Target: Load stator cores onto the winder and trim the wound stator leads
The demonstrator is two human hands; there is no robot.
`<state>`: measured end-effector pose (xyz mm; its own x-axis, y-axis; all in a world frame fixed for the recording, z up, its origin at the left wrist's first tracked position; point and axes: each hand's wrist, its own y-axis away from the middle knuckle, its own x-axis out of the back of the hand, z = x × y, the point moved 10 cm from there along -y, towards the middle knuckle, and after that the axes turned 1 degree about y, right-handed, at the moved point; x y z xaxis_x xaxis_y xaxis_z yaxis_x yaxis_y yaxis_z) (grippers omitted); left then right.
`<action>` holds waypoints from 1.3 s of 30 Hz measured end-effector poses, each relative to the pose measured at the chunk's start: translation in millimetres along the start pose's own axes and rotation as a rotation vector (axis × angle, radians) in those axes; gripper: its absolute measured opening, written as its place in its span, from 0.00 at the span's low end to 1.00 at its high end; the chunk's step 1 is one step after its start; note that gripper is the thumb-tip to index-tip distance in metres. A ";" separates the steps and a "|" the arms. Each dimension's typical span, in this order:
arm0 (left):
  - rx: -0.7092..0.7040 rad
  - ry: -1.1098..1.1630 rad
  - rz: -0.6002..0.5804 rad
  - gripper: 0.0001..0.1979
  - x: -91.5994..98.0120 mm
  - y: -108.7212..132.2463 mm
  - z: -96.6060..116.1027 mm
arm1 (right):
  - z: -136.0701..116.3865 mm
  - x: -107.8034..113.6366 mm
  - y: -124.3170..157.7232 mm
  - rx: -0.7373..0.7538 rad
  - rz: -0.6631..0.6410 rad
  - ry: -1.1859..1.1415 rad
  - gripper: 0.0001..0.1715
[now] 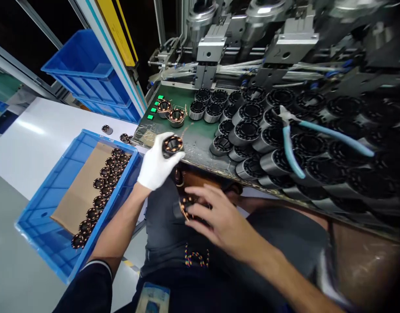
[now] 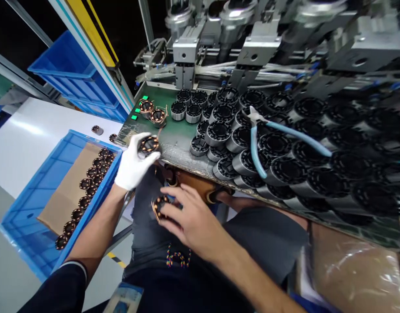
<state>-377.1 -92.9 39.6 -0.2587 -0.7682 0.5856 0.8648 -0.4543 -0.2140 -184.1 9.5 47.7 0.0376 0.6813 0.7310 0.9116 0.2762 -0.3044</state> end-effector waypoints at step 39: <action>0.244 0.718 -0.591 0.33 -136.3 150.4 66.3 | 11.4 32.2 101.4 -0.518 0.451 -0.946 0.10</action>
<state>-183.2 -26.6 -20.6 -0.8134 -0.5748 -0.0893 0.5546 -0.8126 0.1790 -95.1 67.2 33.4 0.2799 0.9405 -0.1927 0.9596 -0.2804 0.0253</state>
